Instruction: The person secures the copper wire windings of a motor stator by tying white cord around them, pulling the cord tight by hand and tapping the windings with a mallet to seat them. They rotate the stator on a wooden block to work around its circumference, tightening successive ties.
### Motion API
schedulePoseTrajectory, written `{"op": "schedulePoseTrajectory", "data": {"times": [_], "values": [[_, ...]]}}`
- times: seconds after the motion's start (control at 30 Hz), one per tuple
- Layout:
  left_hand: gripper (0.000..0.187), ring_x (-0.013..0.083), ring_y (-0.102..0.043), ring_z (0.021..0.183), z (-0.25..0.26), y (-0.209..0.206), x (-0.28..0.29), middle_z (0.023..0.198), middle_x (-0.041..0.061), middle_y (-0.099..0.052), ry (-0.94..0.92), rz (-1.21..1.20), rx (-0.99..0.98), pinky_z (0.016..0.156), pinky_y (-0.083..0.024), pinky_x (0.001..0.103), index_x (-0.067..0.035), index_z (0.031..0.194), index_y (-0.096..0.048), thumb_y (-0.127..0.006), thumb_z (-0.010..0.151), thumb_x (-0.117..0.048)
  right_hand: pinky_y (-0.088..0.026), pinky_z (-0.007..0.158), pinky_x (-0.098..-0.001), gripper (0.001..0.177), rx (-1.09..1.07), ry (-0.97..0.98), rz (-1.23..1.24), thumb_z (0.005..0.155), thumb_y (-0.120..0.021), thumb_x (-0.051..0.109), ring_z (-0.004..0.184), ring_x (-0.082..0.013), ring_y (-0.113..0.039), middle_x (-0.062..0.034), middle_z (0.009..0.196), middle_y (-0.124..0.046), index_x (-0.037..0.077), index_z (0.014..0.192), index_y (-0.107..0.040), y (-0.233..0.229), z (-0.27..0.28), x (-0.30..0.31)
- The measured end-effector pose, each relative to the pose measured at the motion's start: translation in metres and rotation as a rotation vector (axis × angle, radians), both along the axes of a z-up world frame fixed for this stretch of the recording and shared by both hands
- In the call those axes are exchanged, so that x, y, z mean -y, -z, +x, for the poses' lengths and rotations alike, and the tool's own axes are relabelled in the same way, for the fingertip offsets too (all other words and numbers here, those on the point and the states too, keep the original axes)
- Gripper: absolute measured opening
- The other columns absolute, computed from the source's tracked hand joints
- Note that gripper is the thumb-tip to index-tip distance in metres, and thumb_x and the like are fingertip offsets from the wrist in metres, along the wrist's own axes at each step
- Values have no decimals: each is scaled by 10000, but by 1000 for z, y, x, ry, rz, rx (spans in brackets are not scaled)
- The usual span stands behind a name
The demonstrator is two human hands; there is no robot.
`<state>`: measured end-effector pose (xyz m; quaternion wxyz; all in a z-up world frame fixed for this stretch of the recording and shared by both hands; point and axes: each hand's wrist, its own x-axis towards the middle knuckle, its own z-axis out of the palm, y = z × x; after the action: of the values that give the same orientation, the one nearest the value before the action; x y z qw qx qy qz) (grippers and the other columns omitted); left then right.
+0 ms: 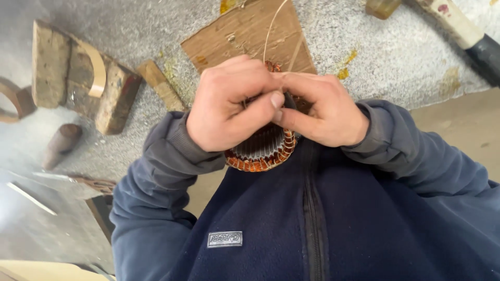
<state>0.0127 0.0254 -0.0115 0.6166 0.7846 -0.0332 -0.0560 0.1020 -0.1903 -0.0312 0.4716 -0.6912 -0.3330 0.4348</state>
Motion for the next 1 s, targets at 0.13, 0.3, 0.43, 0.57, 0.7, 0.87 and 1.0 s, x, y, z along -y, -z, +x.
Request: {"op": "schedulePoseTrajectory", "data": {"times": [0.13, 0.3, 0.43, 0.57, 0.7, 0.87, 1.0], "values": [[108, 203, -625, 819, -9, 5, 4, 894, 71, -653, -95, -148, -133, 741, -498, 320, -5, 1041, -691, -638, 1045, -99, -596, 839, -314, 443, -44, 7, -69, 924, -741, 266, 981, -219, -782, -108, 1143, -764, 71, 1313, -656, -1, 1, 0], [127, 194, -619, 788, -22, 6, 6, 878, 69, -646, -145, -197, -182, 741, -490, 314, -8, 936, -651, -630, 1026, -95, -531, 1065, -362, 524, 52, 83, 108, 994, -668, 227, 1248, -264, -677, -157, 1370, -670, -1, 1446, -535, 10, 27, 36], [118, 208, -641, 813, -26, 8, 2, 903, 65, -660, -97, -156, -69, 780, -506, 321, -23, 914, -637, -634, 1002, -102, -496, 999, -412, 249, 825, 322, -248, 1109, -608, 80, 1146, -346, -629, -181, 1259, -642, -25, 1334, -588, 40, 57, 151], [110, 241, -662, 891, -15, 6, -3, 945, 68, -671, 22, -132, 38, 819, -525, 330, -33, 943, -655, -646, 1008, -121, -488, 945, -426, 291, 1020, 193, -360, 1061, -685, 129, 1068, -383, -612, -203, 1173, -622, -23, 1290, -587, 42, 77, 161], [131, 236, -669, 906, -10, 5, -6, 941, 43, -687, 138, -175, 59, 815, -494, 352, -58, 926, -666, -648, 1015, -152, -512, 932, -408, 325, 1162, 108, -447, 1013, -731, 152, 1027, -354, -619, -166, 1143, -627, 15, 1266, -582, 55, 76, 176], [169, 211, -654, 856, -9, 7, -8, 882, 18, -689, 153, -190, 43, 779, -447, 372, -82, 871, -658, -622, 1008, -175, -532, 772, -388, 321, 868, 156, -576, 1061, -754, 204, 854, -321, -672, -160, 983, -664, 6, 1259, -598, 14, 65, 151], [210, 223, -613, 786, -19, 15, -5, 835, 33, -667, 104, -220, 42, 732, -453, 363, -67, 832, -622, -614, 1009, -178, -569, 645, -349, 495, 391, 153, -558, 1012, -713, 272, 725, -247, -720, -150, 908, -718, -25, 1360, -524, 1, 28, 145]]}}
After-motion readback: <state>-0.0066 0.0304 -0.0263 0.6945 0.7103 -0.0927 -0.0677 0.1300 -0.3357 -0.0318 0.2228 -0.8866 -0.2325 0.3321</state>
